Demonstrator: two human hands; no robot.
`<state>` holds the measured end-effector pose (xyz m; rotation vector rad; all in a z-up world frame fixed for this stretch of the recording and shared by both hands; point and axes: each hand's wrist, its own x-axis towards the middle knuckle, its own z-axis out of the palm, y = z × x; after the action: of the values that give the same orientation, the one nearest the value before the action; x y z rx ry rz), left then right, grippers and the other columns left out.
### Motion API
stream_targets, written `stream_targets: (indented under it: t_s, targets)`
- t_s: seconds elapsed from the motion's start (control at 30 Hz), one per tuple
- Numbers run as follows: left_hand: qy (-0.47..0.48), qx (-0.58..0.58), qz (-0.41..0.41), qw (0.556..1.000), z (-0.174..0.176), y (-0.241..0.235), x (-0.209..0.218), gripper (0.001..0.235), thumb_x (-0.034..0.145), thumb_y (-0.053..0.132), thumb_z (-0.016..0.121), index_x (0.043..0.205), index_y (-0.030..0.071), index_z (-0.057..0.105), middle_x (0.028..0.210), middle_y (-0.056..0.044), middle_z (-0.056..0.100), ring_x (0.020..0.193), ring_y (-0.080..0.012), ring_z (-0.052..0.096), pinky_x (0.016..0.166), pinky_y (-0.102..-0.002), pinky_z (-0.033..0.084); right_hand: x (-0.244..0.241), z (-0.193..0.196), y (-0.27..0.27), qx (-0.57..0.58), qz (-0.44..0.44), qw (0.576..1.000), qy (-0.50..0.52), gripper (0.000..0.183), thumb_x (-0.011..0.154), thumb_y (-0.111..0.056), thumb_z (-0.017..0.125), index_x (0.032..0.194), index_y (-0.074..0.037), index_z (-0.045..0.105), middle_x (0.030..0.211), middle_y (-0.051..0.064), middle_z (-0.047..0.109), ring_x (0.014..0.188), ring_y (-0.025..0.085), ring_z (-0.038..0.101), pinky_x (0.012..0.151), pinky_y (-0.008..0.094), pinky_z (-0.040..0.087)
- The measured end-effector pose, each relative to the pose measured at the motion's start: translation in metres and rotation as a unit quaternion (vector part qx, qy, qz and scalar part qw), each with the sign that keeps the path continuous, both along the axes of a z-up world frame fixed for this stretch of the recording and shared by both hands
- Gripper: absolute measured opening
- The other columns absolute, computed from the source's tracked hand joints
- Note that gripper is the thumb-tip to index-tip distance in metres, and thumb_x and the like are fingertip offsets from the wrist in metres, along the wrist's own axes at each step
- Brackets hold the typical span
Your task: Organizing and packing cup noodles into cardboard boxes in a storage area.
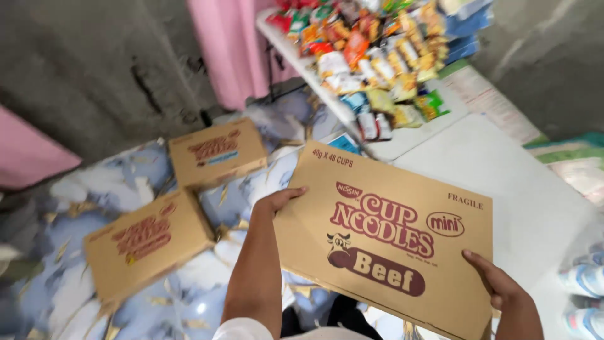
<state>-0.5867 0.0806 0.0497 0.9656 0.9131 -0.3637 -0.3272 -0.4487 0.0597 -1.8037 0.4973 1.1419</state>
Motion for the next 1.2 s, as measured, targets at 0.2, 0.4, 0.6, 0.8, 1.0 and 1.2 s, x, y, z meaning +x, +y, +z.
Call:
stream_targets:
  t_s: [0.2,0.4,0.6,0.8,1.0,1.2]
  targets:
    - [0.025,0.069,0.108,0.992,0.004,0.025,-0.129,0.062,0.083,0.053,0.077,0.127,0.01,0.074,0.114,-0.01,0.078,0.093,-0.0256,0.072,0.086,-0.043,0.056,-0.03,-0.025,0.089,0.034,0.081,0.996,0.002,0.078,0.08,-0.042,0.077,0.146,-0.004,0.058,0.137,0.018,0.069,0.125,0.032,0.065,0.103,0.045,0.051]
    - [0.006,0.132,0.206,0.97,-0.022,0.057,-0.226,0.06,0.077,0.051,0.078,0.124,0.014,0.073,0.111,-0.008,0.079,0.093,-0.025,0.074,0.085,-0.042,0.058,-0.042,-0.041,0.196,0.066,0.141,0.987,0.043,0.075,0.077,-0.034,0.078,0.145,-0.011,0.057,0.137,0.013,0.068,0.122,0.03,0.065,0.102,0.048,0.052]
    - [0.017,0.275,0.327,0.904,0.009,0.055,-0.291,0.069,0.068,0.043,0.087,0.126,0.009,0.072,0.113,-0.011,0.077,0.097,-0.0271,0.073,0.085,-0.045,0.059,-0.024,-0.093,0.291,0.103,0.261,0.955,0.092,0.076,0.077,-0.041,0.079,0.142,-0.006,0.061,0.133,0.015,0.071,0.119,0.031,0.066,0.099,0.049,0.05]
    - [0.118,0.149,0.37,0.91,0.002,0.056,-0.338,0.071,0.07,0.046,0.085,0.132,0.015,0.07,0.124,-0.01,0.073,0.11,-0.0274,0.068,0.092,-0.043,0.053,-0.041,-0.095,0.385,0.019,0.325,0.941,0.089,0.074,0.076,-0.043,0.079,0.139,-0.008,0.062,0.13,0.016,0.071,0.116,0.034,0.066,0.099,0.054,0.05]
    - [0.116,0.099,0.401,0.903,-0.052,0.052,-0.394,0.071,0.072,0.044,0.084,0.134,0.012,0.07,0.125,-0.009,0.075,0.113,-0.0266,0.069,0.096,-0.044,0.053,-0.055,-0.136,0.476,0.053,0.388,0.916,0.085,0.069,0.077,-0.036,0.081,0.138,-0.009,0.064,0.13,0.013,0.072,0.116,0.032,0.066,0.099,0.048,0.05]
    - [0.102,0.071,0.504,0.855,-0.044,0.06,-0.454,0.066,0.073,0.039,0.082,0.132,0.014,0.068,0.12,-0.011,0.076,0.104,-0.0281,0.072,0.086,-0.045,0.057,-0.136,-0.094,0.572,0.069,0.471,0.874,0.097,0.065,0.08,-0.037,0.075,0.139,-0.013,0.061,0.13,0.009,0.071,0.118,0.028,0.067,0.099,0.048,0.053]
